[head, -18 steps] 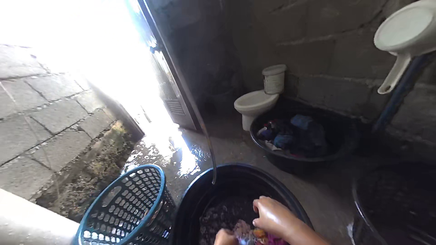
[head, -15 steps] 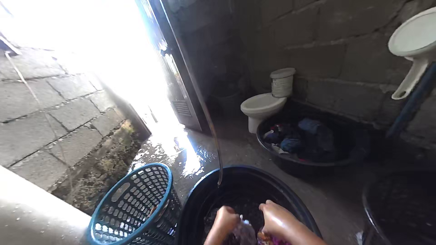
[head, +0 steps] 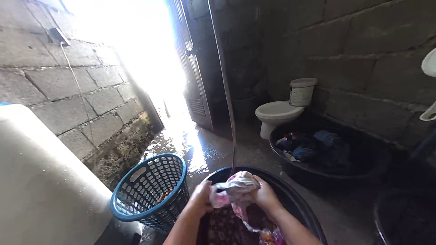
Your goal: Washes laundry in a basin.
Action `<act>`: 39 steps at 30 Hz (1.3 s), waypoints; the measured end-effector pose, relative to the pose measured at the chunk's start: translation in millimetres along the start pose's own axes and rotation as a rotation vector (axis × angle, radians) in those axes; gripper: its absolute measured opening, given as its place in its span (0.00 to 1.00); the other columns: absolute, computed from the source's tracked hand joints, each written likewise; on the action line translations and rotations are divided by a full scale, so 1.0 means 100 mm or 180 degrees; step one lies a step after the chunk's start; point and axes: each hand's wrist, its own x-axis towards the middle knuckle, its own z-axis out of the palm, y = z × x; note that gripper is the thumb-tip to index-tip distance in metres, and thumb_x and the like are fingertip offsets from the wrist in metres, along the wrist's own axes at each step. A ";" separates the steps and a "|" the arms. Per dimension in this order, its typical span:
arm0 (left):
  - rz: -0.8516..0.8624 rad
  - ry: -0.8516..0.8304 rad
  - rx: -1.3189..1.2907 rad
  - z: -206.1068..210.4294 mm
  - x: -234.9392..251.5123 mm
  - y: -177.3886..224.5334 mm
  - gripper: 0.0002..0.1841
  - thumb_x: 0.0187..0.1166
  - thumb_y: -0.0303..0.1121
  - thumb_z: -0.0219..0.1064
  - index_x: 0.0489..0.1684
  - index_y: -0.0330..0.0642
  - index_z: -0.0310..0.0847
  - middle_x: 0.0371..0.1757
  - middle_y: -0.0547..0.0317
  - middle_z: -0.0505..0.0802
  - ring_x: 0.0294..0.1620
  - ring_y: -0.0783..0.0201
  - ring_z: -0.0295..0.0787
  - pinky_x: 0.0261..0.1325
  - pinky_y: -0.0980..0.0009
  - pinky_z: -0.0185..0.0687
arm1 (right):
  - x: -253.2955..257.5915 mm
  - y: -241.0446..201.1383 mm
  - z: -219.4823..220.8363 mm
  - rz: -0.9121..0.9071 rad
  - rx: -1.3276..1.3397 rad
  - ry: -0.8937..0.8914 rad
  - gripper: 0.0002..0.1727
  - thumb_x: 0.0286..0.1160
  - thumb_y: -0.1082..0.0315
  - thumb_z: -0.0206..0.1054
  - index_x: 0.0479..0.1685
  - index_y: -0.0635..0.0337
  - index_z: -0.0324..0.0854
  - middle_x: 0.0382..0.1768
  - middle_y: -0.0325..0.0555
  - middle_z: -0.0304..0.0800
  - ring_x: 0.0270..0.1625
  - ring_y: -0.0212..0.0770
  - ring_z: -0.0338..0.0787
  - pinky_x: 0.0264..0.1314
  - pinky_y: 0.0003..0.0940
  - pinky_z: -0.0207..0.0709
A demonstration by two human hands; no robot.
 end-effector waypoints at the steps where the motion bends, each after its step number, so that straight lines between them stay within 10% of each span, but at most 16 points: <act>1: -0.0281 -0.0182 0.0081 0.01 -0.02 -0.14 0.34 0.91 0.56 0.46 0.84 0.37 0.65 0.73 0.28 0.79 0.63 0.32 0.82 0.54 0.33 0.78 | -0.01 -0.04 0.03 -0.0049 0.0092 0.0034 0.22 0.77 0.65 0.69 0.69 0.65 0.80 0.60 0.55 0.90 0.66 0.45 0.88 0.75 0.46 0.78; 3: -0.0579 -0.0745 -0.0265 0.13 -0.08 -0.28 0.43 0.87 0.69 0.34 0.95 0.50 0.46 0.87 0.29 0.65 0.76 0.24 0.71 0.60 0.23 0.71 | -0.05 -0.12 0.12 -0.0058 0.0426 0.0011 0.24 0.79 0.66 0.68 0.71 0.66 0.78 0.62 0.56 0.89 0.66 0.44 0.89 0.73 0.44 0.81; 6: -0.0654 -0.1302 -0.1202 0.33 -0.13 -0.21 0.47 0.80 0.76 0.23 0.72 0.49 0.73 0.57 0.40 0.90 0.55 0.40 0.89 0.50 0.36 0.84 | -0.15 -0.22 0.29 0.0036 0.1108 -0.0078 0.24 0.83 0.67 0.64 0.75 0.66 0.73 0.63 0.53 0.88 0.64 0.40 0.89 0.69 0.40 0.84; 9: -0.0444 -0.1241 -0.2054 0.33 0.00 -0.12 0.44 0.83 0.73 0.30 0.65 0.43 0.77 0.50 0.43 0.92 0.50 0.47 0.92 0.51 0.45 0.88 | -0.22 -0.21 0.35 0.0243 0.1572 -0.0326 0.24 0.85 0.68 0.62 0.78 0.63 0.69 0.63 0.52 0.88 0.62 0.41 0.91 0.65 0.41 0.87; 14: 0.0628 -0.0774 -0.1342 0.33 0.28 -0.15 0.15 0.84 0.32 0.66 0.60 0.29 0.79 0.42 0.45 0.93 0.42 0.56 0.92 0.49 0.57 0.89 | -0.33 -0.23 0.11 0.1164 0.1386 -0.1152 0.36 0.62 0.81 0.76 0.75 0.62 0.68 0.54 0.54 0.89 0.50 0.48 0.93 0.51 0.47 0.89; 17: 0.1615 -0.0518 -0.0671 0.35 0.29 -0.12 0.13 0.75 0.27 0.72 0.52 0.29 0.83 0.40 0.50 0.93 0.39 0.63 0.93 0.48 0.64 0.91 | -0.34 -0.13 -0.02 0.1458 0.2292 -0.1791 0.33 0.85 0.47 0.60 0.84 0.52 0.58 0.66 0.58 0.86 0.62 0.61 0.90 0.60 0.60 0.87; 19: 0.2382 -0.0660 -0.0027 0.35 0.26 -0.10 0.12 0.77 0.31 0.70 0.50 0.32 0.86 0.45 0.54 0.94 0.47 0.67 0.92 0.57 0.66 0.89 | -0.29 -0.20 -0.01 0.1535 0.2468 -0.1773 0.47 0.81 0.23 0.32 0.88 0.46 0.56 0.71 0.60 0.82 0.66 0.62 0.88 0.62 0.60 0.86; 22: 0.2950 -0.1063 0.0156 0.48 0.15 -0.13 0.13 0.80 0.32 0.65 0.51 0.29 0.87 0.61 0.47 0.89 0.65 0.63 0.84 0.72 0.65 0.79 | -0.20 -0.35 0.10 0.1904 0.2898 -0.0807 0.48 0.78 0.21 0.33 0.71 0.51 0.76 0.54 0.57 0.91 0.54 0.55 0.93 0.55 0.55 0.89; 26: 0.1958 -0.0728 -0.1179 0.76 0.05 -0.24 0.13 0.81 0.28 0.61 0.56 0.26 0.79 0.48 0.49 0.90 0.46 0.65 0.90 0.54 0.66 0.89 | -0.09 -0.34 0.28 0.1347 0.2846 0.0553 0.17 0.90 0.57 0.58 0.61 0.60 0.80 0.42 0.51 0.91 0.43 0.45 0.92 0.46 0.45 0.88; 29: 0.1260 -0.0654 -0.1890 0.87 0.00 -0.28 0.10 0.83 0.24 0.54 0.55 0.29 0.74 0.38 0.50 0.89 0.37 0.61 0.90 0.44 0.62 0.90 | -0.09 -0.33 0.44 0.0527 0.1987 0.1237 0.05 0.76 0.78 0.65 0.33 0.64 0.81 0.25 0.43 0.87 0.28 0.34 0.87 0.33 0.32 0.84; 32: 0.0735 -0.0689 -0.2140 0.83 -0.03 -0.22 0.09 0.90 0.26 0.49 0.54 0.32 0.72 0.32 0.52 0.87 0.31 0.61 0.88 0.39 0.63 0.89 | -0.09 -0.22 0.49 -0.0350 0.1161 0.1177 0.10 0.58 0.78 0.69 0.16 0.55 0.78 0.18 0.32 0.79 0.24 0.26 0.81 0.30 0.26 0.78; 39: -0.0297 -0.1132 -0.2014 0.64 -0.10 -0.11 0.15 0.92 0.35 0.48 0.39 0.39 0.78 0.25 0.53 0.88 0.25 0.61 0.88 0.31 0.64 0.86 | -0.18 -0.25 0.50 -0.1055 -0.0238 0.0709 0.03 0.53 0.68 0.71 0.18 0.53 0.84 0.21 0.32 0.83 0.27 0.27 0.83 0.33 0.32 0.80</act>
